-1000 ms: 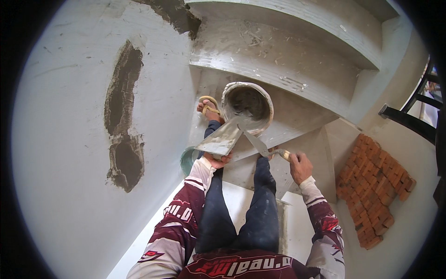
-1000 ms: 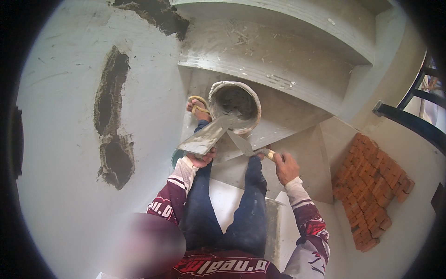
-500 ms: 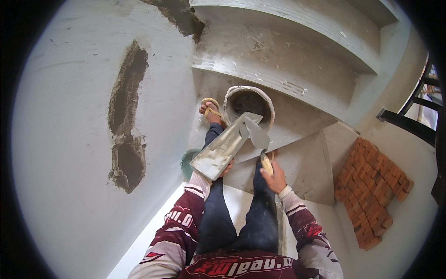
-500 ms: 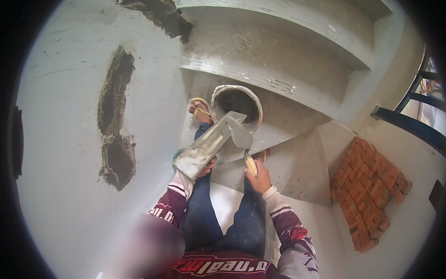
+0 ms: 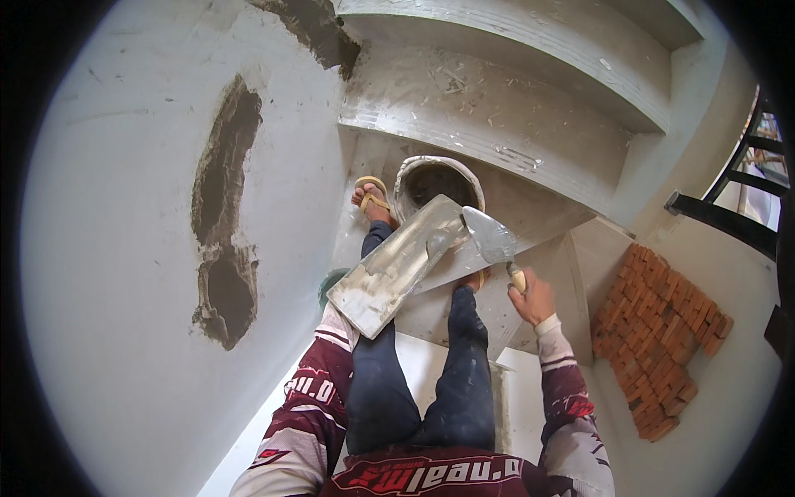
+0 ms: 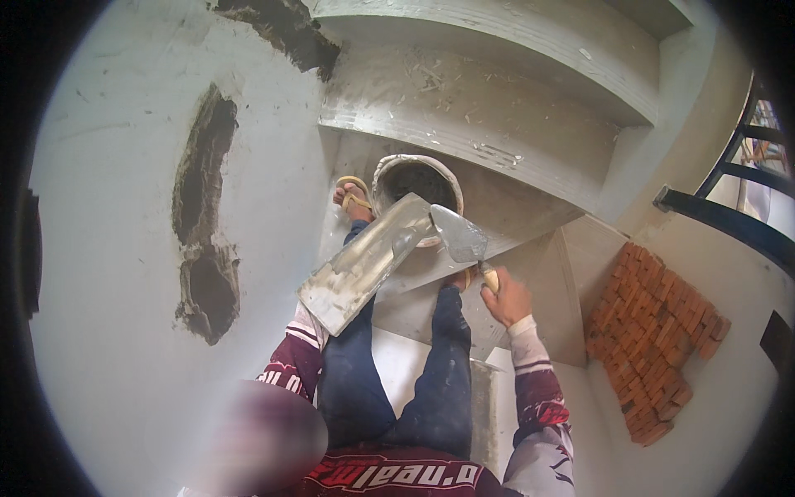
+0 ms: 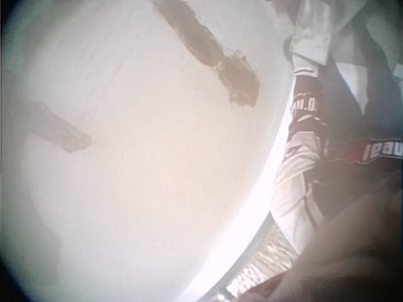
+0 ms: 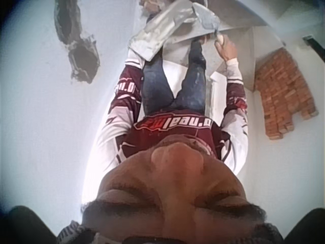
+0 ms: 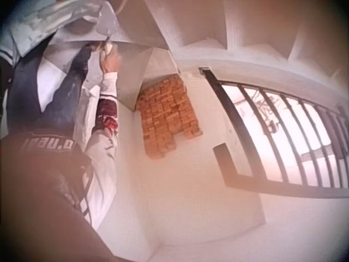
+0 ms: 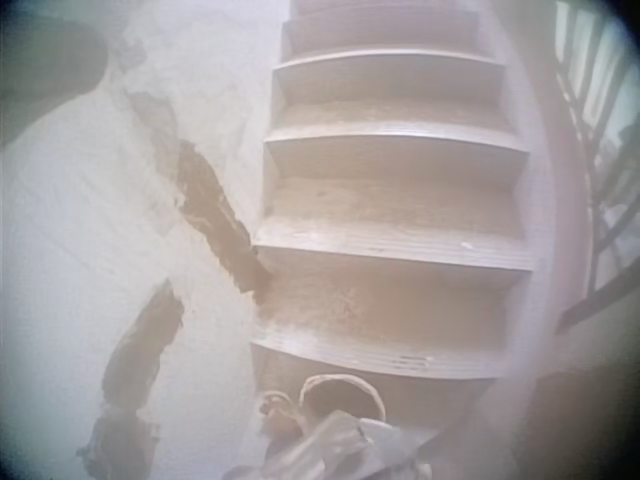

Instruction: The person scoops plaster from a bucket using a trowel and applies it to the wall of a spiral staircase. They repeatedly smooth the plaster over damaged areas on the curved wall surface.

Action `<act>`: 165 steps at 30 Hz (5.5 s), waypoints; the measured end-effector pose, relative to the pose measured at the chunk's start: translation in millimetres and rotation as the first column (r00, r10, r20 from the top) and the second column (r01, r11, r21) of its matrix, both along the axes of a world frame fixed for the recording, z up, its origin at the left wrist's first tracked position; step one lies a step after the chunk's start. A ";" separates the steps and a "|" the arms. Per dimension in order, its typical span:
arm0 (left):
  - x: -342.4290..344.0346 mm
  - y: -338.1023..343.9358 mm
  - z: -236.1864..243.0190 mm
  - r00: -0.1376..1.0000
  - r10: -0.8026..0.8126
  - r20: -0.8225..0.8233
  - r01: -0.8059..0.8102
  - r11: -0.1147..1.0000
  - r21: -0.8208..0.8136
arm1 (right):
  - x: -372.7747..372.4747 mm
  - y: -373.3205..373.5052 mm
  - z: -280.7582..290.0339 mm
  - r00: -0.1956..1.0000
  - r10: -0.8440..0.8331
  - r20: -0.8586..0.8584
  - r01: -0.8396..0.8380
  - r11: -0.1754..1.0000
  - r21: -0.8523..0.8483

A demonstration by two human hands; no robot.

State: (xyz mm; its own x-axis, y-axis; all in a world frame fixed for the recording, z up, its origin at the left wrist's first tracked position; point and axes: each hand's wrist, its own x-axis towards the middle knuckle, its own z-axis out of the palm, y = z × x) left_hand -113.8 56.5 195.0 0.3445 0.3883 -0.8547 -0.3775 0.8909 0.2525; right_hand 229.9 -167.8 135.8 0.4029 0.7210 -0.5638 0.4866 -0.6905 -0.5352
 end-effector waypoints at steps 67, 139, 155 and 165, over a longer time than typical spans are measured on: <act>-39.4 121.8 119.9 -0.430 -0.374 -0.822 0.858 -0.451 -0.244 | -103.9 543.3 -147.8 0.816 -0.511 -0.272 0.543 0.838 0.053; -25.8 130.1 72.4 0.985 -0.158 0.071 0.154 0.986 0.063 | -112.2 542.5 -13.5 0.824 -0.322 -0.467 0.551 0.649 0.525; -23.8 121.3 77.8 0.995 -0.102 0.024 0.101 0.995 0.026 | -126.1 544.9 1.7 0.760 -0.367 -0.536 0.626 0.636 0.452; -30.0 124.1 71.3 0.984 -0.127 0.123 0.126 0.992 0.017 | -132.4 516.5 -38.9 0.686 -0.463 -0.561 0.707 0.608 0.362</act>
